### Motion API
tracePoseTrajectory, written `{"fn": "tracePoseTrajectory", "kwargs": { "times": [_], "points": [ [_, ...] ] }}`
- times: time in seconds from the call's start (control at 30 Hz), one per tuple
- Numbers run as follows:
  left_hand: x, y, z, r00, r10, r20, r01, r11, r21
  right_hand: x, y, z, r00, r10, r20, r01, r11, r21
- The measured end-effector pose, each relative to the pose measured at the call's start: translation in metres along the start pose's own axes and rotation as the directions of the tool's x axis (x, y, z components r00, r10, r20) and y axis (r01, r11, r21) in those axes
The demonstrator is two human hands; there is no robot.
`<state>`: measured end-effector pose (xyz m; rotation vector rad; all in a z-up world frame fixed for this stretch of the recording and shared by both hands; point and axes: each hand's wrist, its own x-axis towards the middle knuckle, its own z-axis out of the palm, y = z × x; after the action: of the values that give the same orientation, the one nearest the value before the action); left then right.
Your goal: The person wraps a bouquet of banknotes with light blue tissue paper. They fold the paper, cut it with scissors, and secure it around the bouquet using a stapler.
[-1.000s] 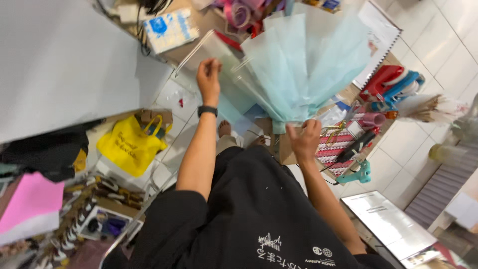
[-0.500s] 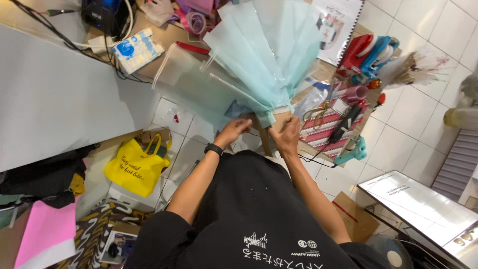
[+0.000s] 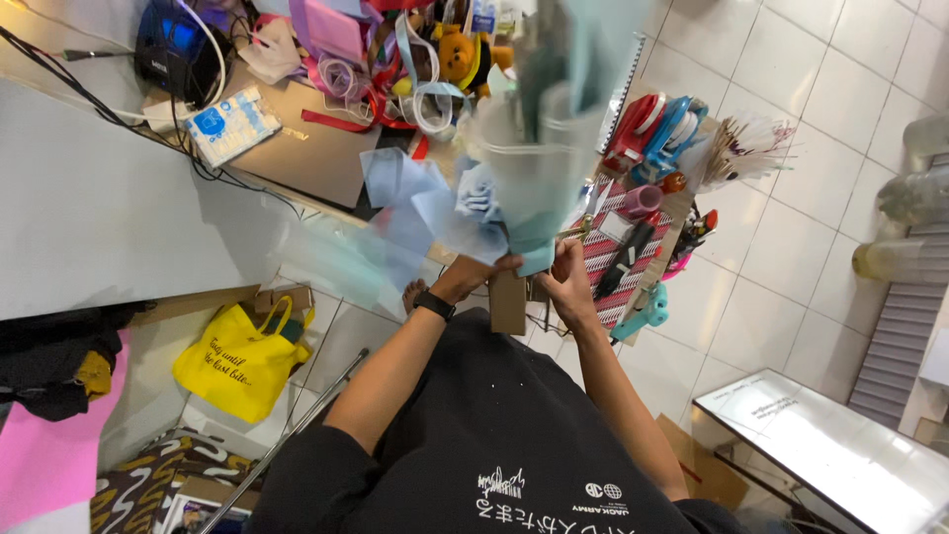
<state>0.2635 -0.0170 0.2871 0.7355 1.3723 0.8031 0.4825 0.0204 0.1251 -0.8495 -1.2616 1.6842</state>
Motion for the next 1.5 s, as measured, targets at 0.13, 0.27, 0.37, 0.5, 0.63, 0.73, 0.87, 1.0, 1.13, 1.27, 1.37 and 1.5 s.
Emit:
{"fn": "tracePoseTrajectory", "kwargs": {
  "times": [0.13, 0.27, 0.37, 0.5, 0.63, 0.73, 0.87, 1.0, 1.13, 1.27, 1.37, 1.5],
  "points": [
    [0.006, -0.004, 0.010, 0.982, 0.133, -0.134, -0.121, 0.988, 0.092, 0.008, 0.007, -0.027, 0.996, 0.055, 0.064, -0.049, 0.994, -0.094],
    [0.014, -0.020, 0.009, 0.836, 0.427, -0.343, -0.320, 0.889, 0.327, 0.025, 0.051, -0.066, 0.977, 0.159, 0.144, -0.136, 0.979, -0.152],
    [0.020, -0.030, -0.001, 0.672, 0.616, -0.410, -0.398, 0.768, 0.501, 0.012, 0.012, -0.064, 0.978, 0.187, 0.094, -0.149, 0.937, -0.315],
    [0.015, -0.058, -0.011, 0.591, 0.635, -0.497, -0.114, 0.676, 0.728, -0.019, -0.028, -0.067, 0.908, 0.287, -0.304, -0.389, 0.847, -0.361],
    [0.067, -0.168, -0.040, 0.652, 0.579, -0.489, -0.009, 0.651, 0.759, -0.024, 0.034, -0.110, 0.862, 0.258, -0.436, -0.449, 0.789, -0.419],
    [0.071, -0.188, -0.041, 0.694, 0.510, -0.508, 0.090, 0.639, 0.764, -0.022, 0.003, -0.090, 0.883, 0.221, -0.413, -0.358, 0.887, -0.291],
    [0.075, -0.204, -0.037, 0.794, 0.366, -0.486, 0.175, 0.627, 0.759, -0.002, -0.006, -0.075, 0.882, 0.271, -0.384, -0.376, 0.898, -0.230],
    [0.080, -0.209, -0.043, 0.793, 0.356, -0.495, 0.146, 0.677, 0.721, 0.019, 0.009, -0.074, 0.863, 0.349, -0.365, -0.432, 0.884, -0.177],
    [0.073, -0.204, -0.038, 0.777, 0.374, -0.506, 0.171, 0.648, 0.742, 0.014, 0.034, -0.075, 0.847, 0.296, -0.441, -0.392, 0.909, -0.144],
    [0.081, -0.226, -0.045, 0.745, 0.424, -0.515, 0.158, 0.639, 0.753, -0.006, 0.044, -0.079, 0.833, 0.299, -0.467, -0.384, 0.918, -0.098],
    [0.069, -0.222, -0.045, 0.734, 0.431, -0.525, 0.159, 0.643, 0.749, -0.019, 0.029, -0.081, 0.830, 0.358, -0.428, -0.425, 0.903, -0.069],
    [0.025, -0.175, -0.045, 0.749, 0.424, -0.510, 0.100, 0.687, 0.719, -0.016, -0.031, -0.100, 0.884, 0.298, -0.360, -0.384, 0.903, -0.195]
  ]
}}
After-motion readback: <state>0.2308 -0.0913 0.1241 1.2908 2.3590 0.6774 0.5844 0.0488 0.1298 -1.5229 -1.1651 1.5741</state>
